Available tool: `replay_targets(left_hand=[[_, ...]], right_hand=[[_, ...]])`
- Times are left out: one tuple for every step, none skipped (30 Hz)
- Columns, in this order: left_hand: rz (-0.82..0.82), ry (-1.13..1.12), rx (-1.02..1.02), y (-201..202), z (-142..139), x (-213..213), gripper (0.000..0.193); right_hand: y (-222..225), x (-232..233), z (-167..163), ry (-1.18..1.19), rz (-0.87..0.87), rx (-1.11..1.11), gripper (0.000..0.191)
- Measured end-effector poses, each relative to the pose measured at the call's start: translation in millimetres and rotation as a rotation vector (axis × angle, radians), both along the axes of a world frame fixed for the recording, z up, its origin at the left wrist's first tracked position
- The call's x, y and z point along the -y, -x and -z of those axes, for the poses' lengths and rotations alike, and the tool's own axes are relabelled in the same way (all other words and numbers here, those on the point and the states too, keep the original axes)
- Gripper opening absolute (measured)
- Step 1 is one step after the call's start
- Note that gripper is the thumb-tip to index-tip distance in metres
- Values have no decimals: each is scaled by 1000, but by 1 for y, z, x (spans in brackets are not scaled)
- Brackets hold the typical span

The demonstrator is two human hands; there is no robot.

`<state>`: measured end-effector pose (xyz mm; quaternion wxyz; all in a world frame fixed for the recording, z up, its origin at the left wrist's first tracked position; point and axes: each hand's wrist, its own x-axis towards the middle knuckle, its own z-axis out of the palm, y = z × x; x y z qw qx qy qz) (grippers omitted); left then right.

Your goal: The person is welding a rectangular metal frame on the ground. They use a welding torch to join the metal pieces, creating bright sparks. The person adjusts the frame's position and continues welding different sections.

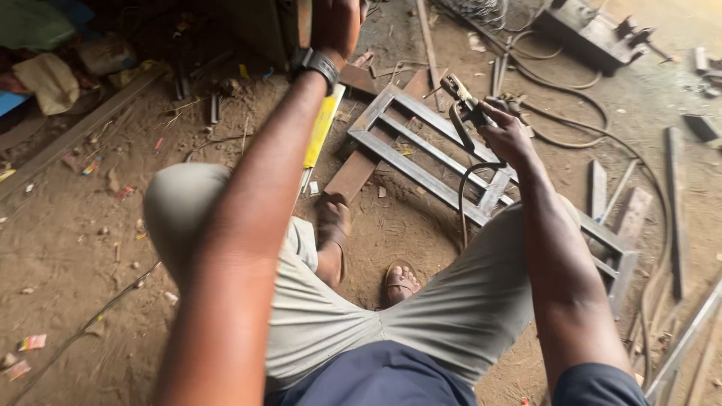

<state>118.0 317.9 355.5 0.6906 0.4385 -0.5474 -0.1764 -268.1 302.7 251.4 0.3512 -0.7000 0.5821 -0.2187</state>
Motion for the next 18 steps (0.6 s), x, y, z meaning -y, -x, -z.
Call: replay_targets(left_hand=[[13, -32, -66, 5, 9, -7, 44], [24, -61, -136, 8, 19, -11, 46], [34, -88, -205, 12, 25, -15, 49], [74, -97, -255, 14, 36, -17, 46], [113, -105, -306, 18, 50, -21, 42], [153, -112, -356, 18, 61, -20, 39], [122, -136, -327, 18, 75, -22, 41], [95, -158, -296, 19, 91, -24, 42], [114, -158, -266, 18, 106, -23, 43], [135, -161, -239, 18, 122, -22, 44], [125, -185, -237, 17, 137, -19, 44], [115, -208, -238, 17, 152, -16, 44], [105, -230, -241, 16, 165, -12, 44], [102, -245, -250, 15, 175, -6, 43], [96, -262, -261, 13, 187, -2, 42], [90, -279, -274, 11, 197, 2, 42], [99, -288, -252, 9, 206, 7, 41], [106, -298, -234, 8, 213, 10, 41]], right_hand=[[-4, 4, 10, 21, -28, 35, 58], [-7, 11, 20, 0, -10, 103, 57], [-9, 16, 28, -19, 7, 172, 55], [-12, 23, 36, -42, 22, 238, 54], [-15, 29, 44, -51, 18, 314, 58], [-21, 36, 50, -59, 15, 392, 61], [-26, 42, 55, -65, 14, 471, 65], [-31, 48, 59, -97, 55, 470, 64], [-38, 53, 63, -130, 98, 467, 63], [-44, 57, 68, -165, 144, 460, 62], [-51, 62, 73, -190, 154, 410, 64], [-58, 67, 78, -215, 163, 357, 69], [-66, 72, 84, -238, 172, 303, 74], [-74, 78, 91, -196, 129, 248, 84], [-83, 83, 101, -156, 83, 189, 93], [-90, 88, 108, -116, 37, 130, 103], [-97, 93, 116, -44, 10, 135, 106], [-104, 98, 124, 26, -18, 137, 110]])
